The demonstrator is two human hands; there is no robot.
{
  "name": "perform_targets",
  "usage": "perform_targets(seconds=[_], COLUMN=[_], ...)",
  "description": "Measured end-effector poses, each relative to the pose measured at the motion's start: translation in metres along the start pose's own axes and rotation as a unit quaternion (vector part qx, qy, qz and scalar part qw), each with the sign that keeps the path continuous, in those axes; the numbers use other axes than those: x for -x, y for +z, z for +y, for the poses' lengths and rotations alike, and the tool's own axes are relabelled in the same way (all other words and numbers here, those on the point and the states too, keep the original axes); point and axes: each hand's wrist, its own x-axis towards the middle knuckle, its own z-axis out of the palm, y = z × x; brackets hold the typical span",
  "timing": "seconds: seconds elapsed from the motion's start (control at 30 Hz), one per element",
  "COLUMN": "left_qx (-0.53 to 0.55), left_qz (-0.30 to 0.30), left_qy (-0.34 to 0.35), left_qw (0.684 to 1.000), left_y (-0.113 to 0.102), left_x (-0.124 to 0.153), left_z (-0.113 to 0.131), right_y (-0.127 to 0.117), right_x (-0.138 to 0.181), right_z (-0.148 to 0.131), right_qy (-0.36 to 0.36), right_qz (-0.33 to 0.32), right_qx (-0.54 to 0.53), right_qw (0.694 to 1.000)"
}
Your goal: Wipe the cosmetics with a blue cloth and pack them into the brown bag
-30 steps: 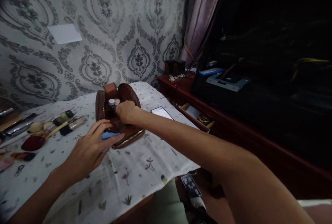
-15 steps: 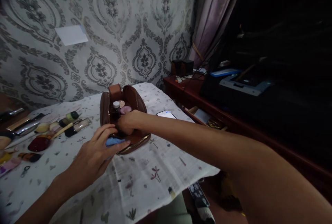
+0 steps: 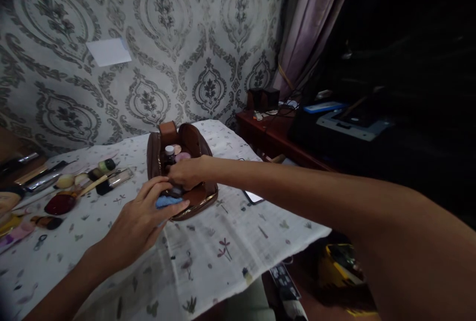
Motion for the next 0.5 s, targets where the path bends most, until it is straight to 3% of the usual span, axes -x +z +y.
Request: perform_targets(seconds=[0.1,0.27,0.5], left_qx=[-0.010,-0.005,0.001], left_qz=[0.003,0.003,0.017], left_qy=[-0.003,-0.010,-0.004], left_qw=[1.000,1.000,1.000], left_y=[0.000,0.003,0.004], left_x=[-0.001,0.001,0.001], left_z=[0.001,0.001,0.000], right_y=[0.000,-0.007,-0.022], right_x=[0.007,0.006,-0.008], right_z=[0.003,0.006,0.002], right_qy=[0.009,0.187,0.331], right_qz=[0.072,0.205,0.169], right_qx=[-0.033,-0.176,-0.232], right_qw=[0.997,0.944,0.899])
